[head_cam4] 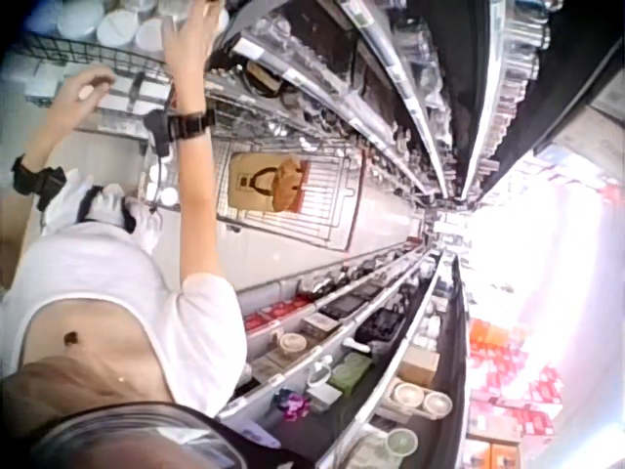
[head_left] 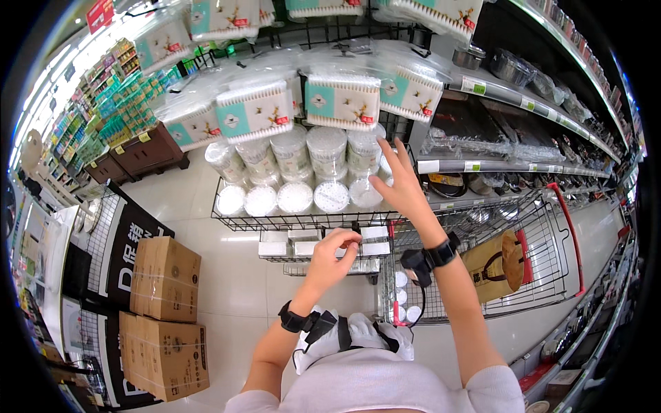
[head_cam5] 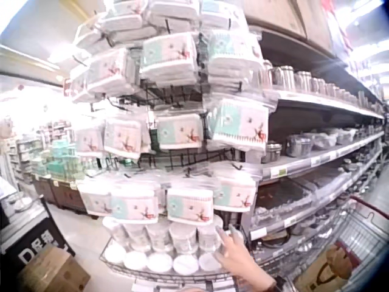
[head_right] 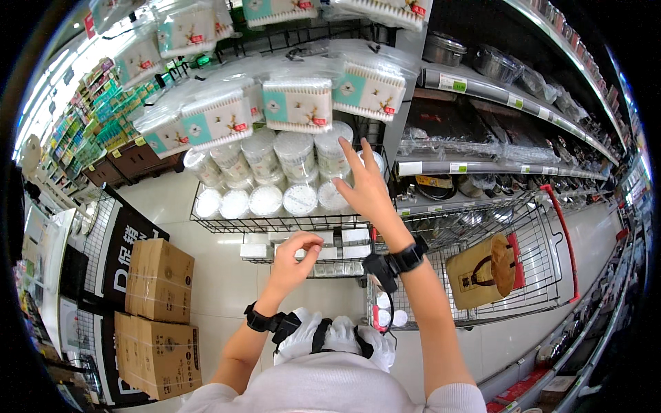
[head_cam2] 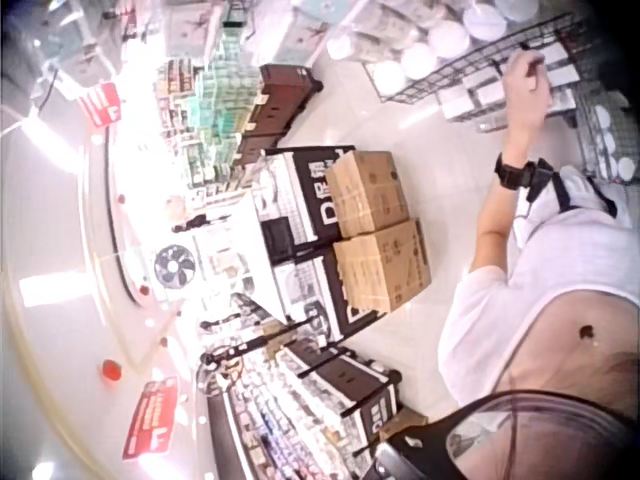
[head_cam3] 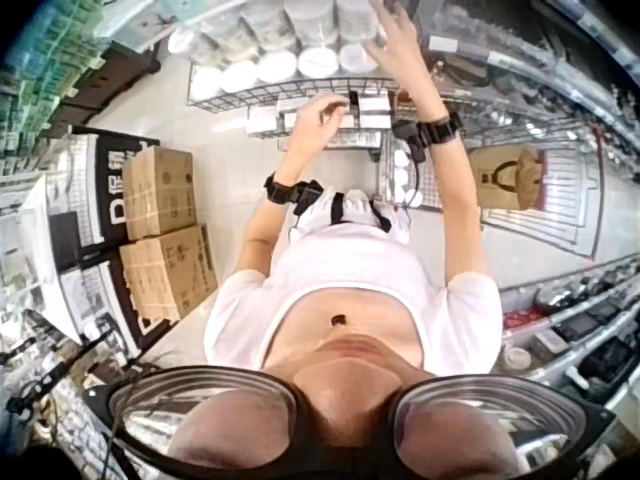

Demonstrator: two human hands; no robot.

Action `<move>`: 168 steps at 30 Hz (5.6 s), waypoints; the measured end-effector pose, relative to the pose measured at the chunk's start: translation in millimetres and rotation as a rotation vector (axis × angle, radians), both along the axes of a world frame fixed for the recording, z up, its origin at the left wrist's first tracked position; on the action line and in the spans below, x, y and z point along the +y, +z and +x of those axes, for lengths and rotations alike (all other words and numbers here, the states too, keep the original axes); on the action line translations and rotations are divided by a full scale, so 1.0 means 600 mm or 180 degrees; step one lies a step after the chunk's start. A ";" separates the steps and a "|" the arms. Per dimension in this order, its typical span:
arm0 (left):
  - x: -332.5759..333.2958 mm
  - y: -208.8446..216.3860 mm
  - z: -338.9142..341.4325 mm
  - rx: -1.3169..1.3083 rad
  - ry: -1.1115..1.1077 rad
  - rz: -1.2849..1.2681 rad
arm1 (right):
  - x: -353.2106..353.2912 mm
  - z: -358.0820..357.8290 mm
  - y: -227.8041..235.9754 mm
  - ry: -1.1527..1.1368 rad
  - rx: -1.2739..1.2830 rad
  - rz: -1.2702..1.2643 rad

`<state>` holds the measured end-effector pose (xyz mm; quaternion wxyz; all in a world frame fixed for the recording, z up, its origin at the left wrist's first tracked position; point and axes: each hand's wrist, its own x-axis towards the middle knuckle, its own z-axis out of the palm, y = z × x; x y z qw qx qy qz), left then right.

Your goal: The person selects several containers of cotton swabs and a box of cotton pads from a supermarket shelf, places them into a shopping cart, and moves along the aisle.

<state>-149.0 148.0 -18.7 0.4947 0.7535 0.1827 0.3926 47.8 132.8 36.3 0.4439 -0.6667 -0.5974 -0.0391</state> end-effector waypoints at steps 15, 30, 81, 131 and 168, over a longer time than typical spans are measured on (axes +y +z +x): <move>-0.006 -0.002 -0.029 -0.0060 -0.0084 -0.0007 | 0.029 -0.004 -0.013 -0.0868 0.2183 0.0754; -0.037 0.036 -0.024 -0.0273 -0.0428 0.0377 | -0.195 -0.143 -0.086 0.2111 0.6106 0.0250; -0.050 0.035 -0.024 -0.0483 -0.1107 0.0670 | -0.218 -0.151 -0.107 0.1771 0.5604 -0.0374; -0.212 0.008 0.225 0.0364 -0.1115 0.0534 | -0.376 0.101 -0.160 0.2034 0.6286 -0.0087; -0.178 0.029 0.175 0.0253 -0.1365 0.0617 | -0.357 0.043 -0.138 0.1905 0.6085 0.0092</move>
